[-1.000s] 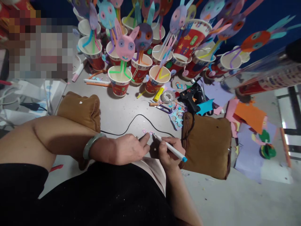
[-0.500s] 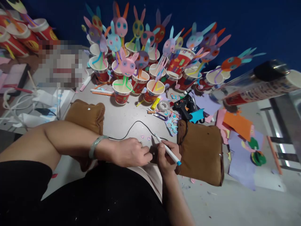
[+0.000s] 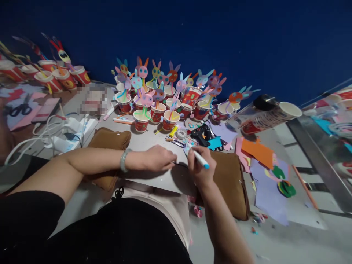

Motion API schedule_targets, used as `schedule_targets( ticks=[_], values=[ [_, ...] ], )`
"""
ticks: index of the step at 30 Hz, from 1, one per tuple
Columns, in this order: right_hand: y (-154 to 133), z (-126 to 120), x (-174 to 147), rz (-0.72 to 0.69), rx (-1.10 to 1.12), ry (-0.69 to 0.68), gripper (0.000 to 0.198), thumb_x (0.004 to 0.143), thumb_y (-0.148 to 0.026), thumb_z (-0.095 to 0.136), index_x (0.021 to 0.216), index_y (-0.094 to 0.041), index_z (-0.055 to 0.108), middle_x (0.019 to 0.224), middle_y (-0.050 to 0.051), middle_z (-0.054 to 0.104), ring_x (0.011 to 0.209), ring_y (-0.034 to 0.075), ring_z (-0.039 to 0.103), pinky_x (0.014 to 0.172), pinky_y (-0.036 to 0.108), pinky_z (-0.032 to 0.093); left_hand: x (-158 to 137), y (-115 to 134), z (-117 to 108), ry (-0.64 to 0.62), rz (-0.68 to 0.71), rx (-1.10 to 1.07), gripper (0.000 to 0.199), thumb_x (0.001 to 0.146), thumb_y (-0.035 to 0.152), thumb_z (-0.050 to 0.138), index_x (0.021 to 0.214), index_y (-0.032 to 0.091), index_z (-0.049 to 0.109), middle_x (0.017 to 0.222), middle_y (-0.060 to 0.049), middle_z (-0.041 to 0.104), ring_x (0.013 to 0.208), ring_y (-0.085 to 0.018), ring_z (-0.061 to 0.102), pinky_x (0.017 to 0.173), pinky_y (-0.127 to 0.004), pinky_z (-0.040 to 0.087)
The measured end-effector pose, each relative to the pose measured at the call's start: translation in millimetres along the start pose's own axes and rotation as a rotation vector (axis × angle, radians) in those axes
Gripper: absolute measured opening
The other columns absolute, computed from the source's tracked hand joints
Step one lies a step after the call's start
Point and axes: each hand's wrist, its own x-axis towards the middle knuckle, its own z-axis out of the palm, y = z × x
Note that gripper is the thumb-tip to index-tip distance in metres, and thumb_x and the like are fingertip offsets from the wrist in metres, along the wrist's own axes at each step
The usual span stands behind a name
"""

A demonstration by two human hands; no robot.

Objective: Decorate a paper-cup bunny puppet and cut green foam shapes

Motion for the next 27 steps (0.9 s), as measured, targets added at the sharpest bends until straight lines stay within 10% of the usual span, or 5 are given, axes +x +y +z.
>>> schedule_targets(
  ticks=[8, 14, 27],
  values=[
    [39.8, 35.4, 67.4, 0.341, 0.543, -0.023, 0.021, 0.084, -0.041, 0.064, 0.079, -0.021, 0.057, 0.052, -0.004, 0.057, 0.039, 0.011, 0.048, 0.04, 0.026, 0.037, 43.7, -32.1, -9.0, 0.072, -0.44, 0.045, 0.027, 0.095, 0.025, 0.046, 0.112, 0.012, 0.061, 0.103, -0.017, 0.071, 0.095, -0.03, 0.07, 0.077, -0.04, 0.054],
    [51.0, 47.9, 53.7, 0.56, 0.794, -0.023, 0.024, 0.081, -0.041, 0.066, 0.075, -0.022, 0.052, 0.049, -0.006, 0.056, 0.035, 0.01, 0.047, 0.033, 0.022, 0.029, 44.1, -39.5, 8.6, 0.035, -0.503, 0.071, 0.031, 0.099, 0.031, 0.043, 0.113, 0.011, 0.06, 0.103, -0.018, 0.071, 0.096, -0.028, 0.07, 0.082, -0.039, 0.054],
    [47.6, 36.1, 52.6, 0.576, 0.843, -0.136, 0.027, 0.078, -0.042, 0.071, 0.073, -0.022, 0.053, 0.045, -0.006, 0.057, 0.032, 0.008, 0.041, 0.033, 0.021, 0.027, 43.8, -39.8, 7.9, 0.094, -0.466, -0.041, 0.041, 0.103, 0.046, 0.032, 0.112, 0.013, 0.056, 0.1, -0.013, 0.072, 0.089, -0.024, 0.07, 0.074, -0.032, 0.049]
  ],
)
